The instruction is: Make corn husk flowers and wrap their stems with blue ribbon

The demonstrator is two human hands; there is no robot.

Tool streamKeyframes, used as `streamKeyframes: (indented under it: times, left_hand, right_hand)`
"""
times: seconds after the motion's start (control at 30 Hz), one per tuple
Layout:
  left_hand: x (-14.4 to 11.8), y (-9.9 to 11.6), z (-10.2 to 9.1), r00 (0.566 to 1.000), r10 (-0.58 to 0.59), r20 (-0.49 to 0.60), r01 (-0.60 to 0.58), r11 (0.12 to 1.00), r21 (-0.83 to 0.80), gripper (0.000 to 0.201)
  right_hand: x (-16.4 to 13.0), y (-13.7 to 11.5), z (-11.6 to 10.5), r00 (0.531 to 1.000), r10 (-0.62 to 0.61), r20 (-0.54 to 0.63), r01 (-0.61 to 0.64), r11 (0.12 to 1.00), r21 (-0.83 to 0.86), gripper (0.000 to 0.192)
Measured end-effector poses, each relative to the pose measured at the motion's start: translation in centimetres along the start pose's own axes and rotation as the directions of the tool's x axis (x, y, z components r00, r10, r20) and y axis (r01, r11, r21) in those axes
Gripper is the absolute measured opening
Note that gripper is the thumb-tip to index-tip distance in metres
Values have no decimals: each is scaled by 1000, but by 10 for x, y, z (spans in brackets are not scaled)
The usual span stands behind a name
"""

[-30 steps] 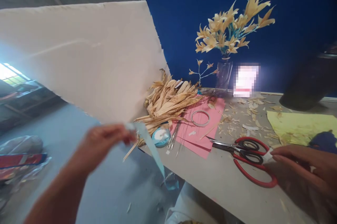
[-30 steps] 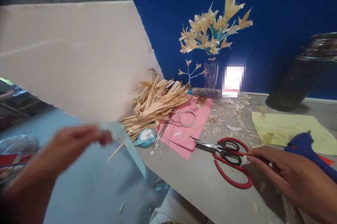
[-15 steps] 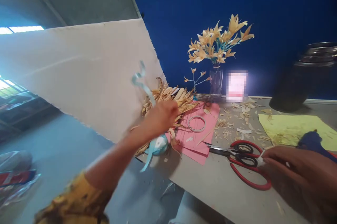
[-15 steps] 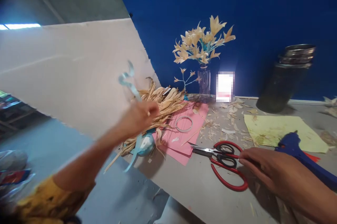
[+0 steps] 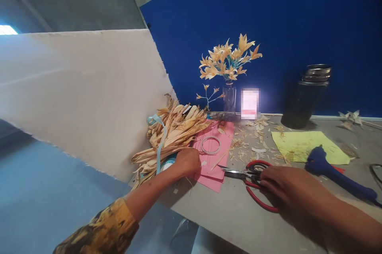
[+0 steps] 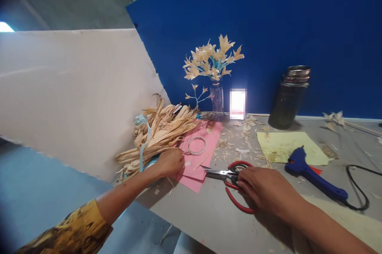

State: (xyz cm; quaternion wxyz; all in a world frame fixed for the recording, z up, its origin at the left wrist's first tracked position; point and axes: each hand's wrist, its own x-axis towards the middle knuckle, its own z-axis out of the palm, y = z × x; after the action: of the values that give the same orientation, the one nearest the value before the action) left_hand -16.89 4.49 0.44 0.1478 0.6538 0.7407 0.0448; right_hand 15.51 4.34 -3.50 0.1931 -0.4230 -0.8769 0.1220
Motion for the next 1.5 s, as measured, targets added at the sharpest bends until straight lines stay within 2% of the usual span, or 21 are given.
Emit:
streamKeyframes:
  times: [0.1,0.2,0.3,0.4,0.5,0.57,0.73,0.87,1.03,1.1,1.3,1.43,1.5]
  left_hand:
    - [8,-5,-6,997,-9,78,22,986,-165,21]
    - [15,-14,-21,979,-10,202,85,927,-366,30]
    - [15,-23,-36,968,-24,249,167,803,-571,22]
    - [5,-34,-41,963,-55,265,238,635,-735,18]
    - [-13,-46,-34,944,-54,326,326,318,-890,34]
    - [-25,-53,-27,939,-51,340,342,234,-910,38]
    - [-36,-53,-15,951,-27,307,304,256,-918,34]
    - [-33,-47,-13,946,-14,324,317,255,-914,32]
    - [-29,-49,-9,948,-28,316,315,192,-929,32]
    - [-30,-50,-9,950,-23,311,309,194,-931,32]
    - [-42,-46,-21,960,-61,273,278,288,-916,25]
    - [-71,-41,-33,965,-117,233,259,341,-904,25]
    - [-91,-39,-32,968,-146,205,247,404,-881,27]
  right_hand:
    - [-5,-8,-10,993,-2,122,2,1000,-2,30]
    - [-7,-9,-17,994,29,103,-30,999,13,30]
    - [-7,-5,-19,998,20,61,-22,999,26,30]
    - [-7,0,-19,998,-5,63,2,999,44,30]
    - [-7,2,-18,999,22,38,-24,998,58,31]
    - [-7,3,-17,998,42,40,-45,996,74,32]
    - [-5,11,-12,989,21,145,-43,987,155,34]
    - [-6,15,-10,990,25,141,-47,988,149,35]
    - [-6,13,-7,990,20,138,-37,992,123,34]
    - [-6,11,-7,990,22,138,-38,992,117,34]
    - [-6,10,-11,990,16,138,-35,991,130,36]
    - [-6,12,-11,994,19,103,-37,983,177,35]
    - [-6,12,-11,994,26,102,-46,979,196,35]
